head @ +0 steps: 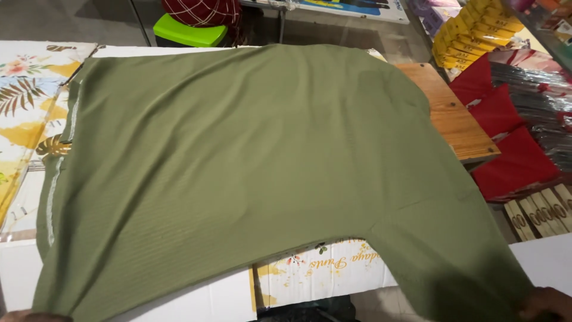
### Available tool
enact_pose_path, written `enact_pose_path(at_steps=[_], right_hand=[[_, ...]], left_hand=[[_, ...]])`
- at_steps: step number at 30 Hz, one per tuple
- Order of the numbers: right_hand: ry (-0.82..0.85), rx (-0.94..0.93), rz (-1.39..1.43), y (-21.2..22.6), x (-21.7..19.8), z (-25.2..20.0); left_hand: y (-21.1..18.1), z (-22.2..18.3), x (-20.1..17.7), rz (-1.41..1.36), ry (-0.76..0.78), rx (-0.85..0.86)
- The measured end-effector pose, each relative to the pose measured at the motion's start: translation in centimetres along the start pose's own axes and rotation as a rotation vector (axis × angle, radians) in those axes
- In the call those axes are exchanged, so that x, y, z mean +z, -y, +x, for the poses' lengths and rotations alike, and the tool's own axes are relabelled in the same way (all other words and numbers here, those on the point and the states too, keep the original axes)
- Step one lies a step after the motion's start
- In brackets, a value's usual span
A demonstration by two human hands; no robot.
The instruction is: The person spreads a green shirt flat on a table and smooths it with both hands. They fold the sleeves and sides inward, fold the garment into a compact rectangle, press it flat, then unfold it back open on the table.
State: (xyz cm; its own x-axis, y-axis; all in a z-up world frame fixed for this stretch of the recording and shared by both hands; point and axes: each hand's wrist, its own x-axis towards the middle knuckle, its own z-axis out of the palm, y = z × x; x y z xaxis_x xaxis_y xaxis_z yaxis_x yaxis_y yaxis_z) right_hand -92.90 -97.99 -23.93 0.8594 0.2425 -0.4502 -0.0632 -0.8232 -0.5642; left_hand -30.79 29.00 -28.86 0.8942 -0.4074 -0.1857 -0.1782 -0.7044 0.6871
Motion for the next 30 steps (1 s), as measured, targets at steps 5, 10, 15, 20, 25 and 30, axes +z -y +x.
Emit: enact_pose_path(at_steps=[5, 10, 15, 20, 25, 30], right_hand=[[0.076, 0.187, -0.081, 14.7, -4.0, 5.4], [-0.148, 0.213, -0.006, 25.6, -10.1, 5.2], [-0.661, 0.023, 0.147, 51.4, -19.1, 18.2], [-0.582, -0.233, -0.355, 59.1, -21.0, 35.9], [-0.393, -0.135, -0.598, 58.6, -19.0, 40.3], [-0.433, -0.147, -0.655, 55.2, -17.6, 38.6]], left_hand=[[-2.7, -0.5, -0.1, 0.023, -0.178, 0.141], [-26.3, -2.0, -7.0, 0.06, -0.365, 0.273], [-40.9, -2.0, -6.9, 0.098, -0.558, 0.381], [-44.3, 11.0, -3.5, 0.366, -0.215, 0.365], [-39.2, 14.7, -6.6, 0.643, -0.098, -0.019], [-34.4, 14.7, -9.6, 0.567, -0.207, -0.035]])
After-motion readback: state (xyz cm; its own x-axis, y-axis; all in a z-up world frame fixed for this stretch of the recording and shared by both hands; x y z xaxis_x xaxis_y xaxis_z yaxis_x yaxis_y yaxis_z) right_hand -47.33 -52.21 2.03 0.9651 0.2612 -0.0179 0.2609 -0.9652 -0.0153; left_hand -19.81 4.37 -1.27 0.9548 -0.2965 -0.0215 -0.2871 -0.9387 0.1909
